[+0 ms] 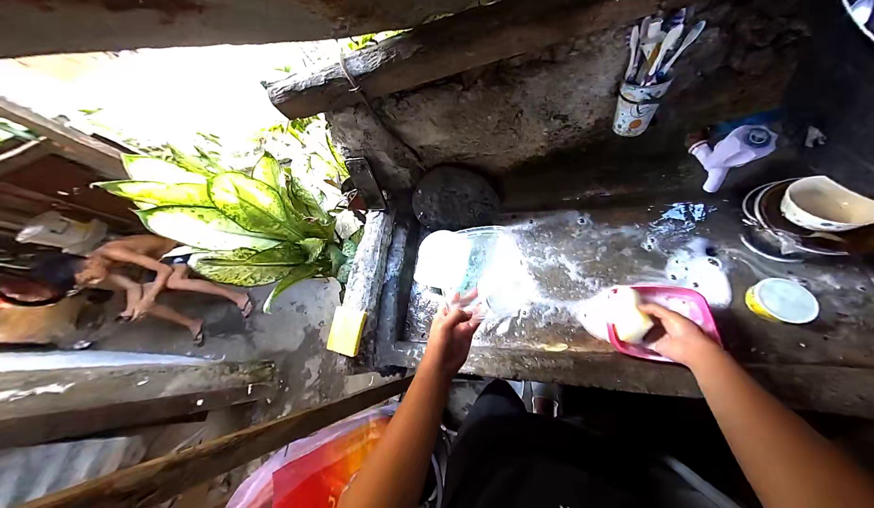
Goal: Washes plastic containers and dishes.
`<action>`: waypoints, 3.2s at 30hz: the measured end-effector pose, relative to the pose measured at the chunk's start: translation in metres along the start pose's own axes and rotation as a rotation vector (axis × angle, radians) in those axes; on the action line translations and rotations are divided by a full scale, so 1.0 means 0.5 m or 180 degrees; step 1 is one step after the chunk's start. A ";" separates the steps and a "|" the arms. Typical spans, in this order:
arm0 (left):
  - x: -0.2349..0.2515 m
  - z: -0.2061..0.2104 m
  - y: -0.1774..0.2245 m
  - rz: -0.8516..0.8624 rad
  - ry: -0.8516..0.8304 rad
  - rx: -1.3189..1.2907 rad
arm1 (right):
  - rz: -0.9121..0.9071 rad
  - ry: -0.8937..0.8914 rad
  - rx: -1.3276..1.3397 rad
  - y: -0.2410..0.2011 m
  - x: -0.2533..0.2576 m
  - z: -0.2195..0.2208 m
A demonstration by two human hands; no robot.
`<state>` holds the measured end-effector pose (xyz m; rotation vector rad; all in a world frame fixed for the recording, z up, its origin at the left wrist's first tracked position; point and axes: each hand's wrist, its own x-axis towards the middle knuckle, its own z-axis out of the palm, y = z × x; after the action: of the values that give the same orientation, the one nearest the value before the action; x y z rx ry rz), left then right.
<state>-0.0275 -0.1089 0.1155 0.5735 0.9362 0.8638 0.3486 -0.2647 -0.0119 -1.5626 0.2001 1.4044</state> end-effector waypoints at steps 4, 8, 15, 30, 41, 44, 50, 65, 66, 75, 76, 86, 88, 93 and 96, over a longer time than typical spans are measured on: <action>0.019 0.032 -0.012 -0.0160 -0.0091 0.0042 | -0.0828 -0.0865 0.0737 -0.078 -0.107 0.073; 0.052 0.071 -0.060 -0.0364 -0.0139 0.0142 | -0.1634 -0.1124 0.0192 -0.149 -0.226 0.232; 0.061 0.166 -0.127 -0.0661 -0.0294 0.0146 | -0.2468 -0.0520 -0.1117 -0.185 -0.229 0.378; 0.079 0.181 -0.140 -0.0903 -0.0688 -0.0129 | -0.2437 -0.0851 -0.0338 -0.219 -0.338 0.413; 0.122 0.188 -0.185 -0.1081 0.0272 0.0392 | -0.3325 0.0472 -0.1548 -0.144 -0.199 0.130; 0.138 0.185 -0.194 -0.0997 0.0474 0.0673 | -0.2045 0.1188 -0.2440 -0.079 -0.142 0.048; 0.157 0.217 -0.206 -0.1030 0.0653 0.0773 | -0.1208 0.0949 -0.3332 -0.228 -0.213 0.052; 0.195 0.447 -0.246 -0.1563 -0.0338 0.0854 | -0.2346 0.1833 -0.4385 -0.523 -0.294 0.178; 0.204 0.469 -0.250 -0.1593 -0.0432 0.0885 | -0.2561 0.1620 -0.4540 -0.525 -0.291 0.156; 0.232 0.609 -0.262 -0.1744 -0.0703 0.0866 | -0.3842 0.0948 -0.4723 -0.519 -0.267 0.072; 0.231 0.616 -0.260 -0.1723 -0.0743 0.0864 | -0.3840 0.0995 -0.4778 -0.518 -0.269 0.077; 0.240 0.657 -0.251 -0.1735 -0.0880 0.0913 | -0.4255 0.1037 -0.4928 -0.523 -0.246 0.067; 0.244 0.655 -0.256 -0.1767 -0.0879 0.0861 | -0.4288 0.0972 -0.4783 -0.521 -0.241 0.063; 0.250 0.634 -0.274 -0.1759 -0.1003 0.0715 | -0.4643 0.0936 -0.4789 -0.517 -0.233 0.059; 0.246 0.625 -0.286 -0.1798 -0.1017 0.0588 | -0.4922 0.0810 -0.4832 -0.500 -0.241 0.074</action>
<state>0.3374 -0.1029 0.1061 0.5455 0.8261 0.1722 0.4549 -0.1686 0.2286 -2.0100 -1.8966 -0.1646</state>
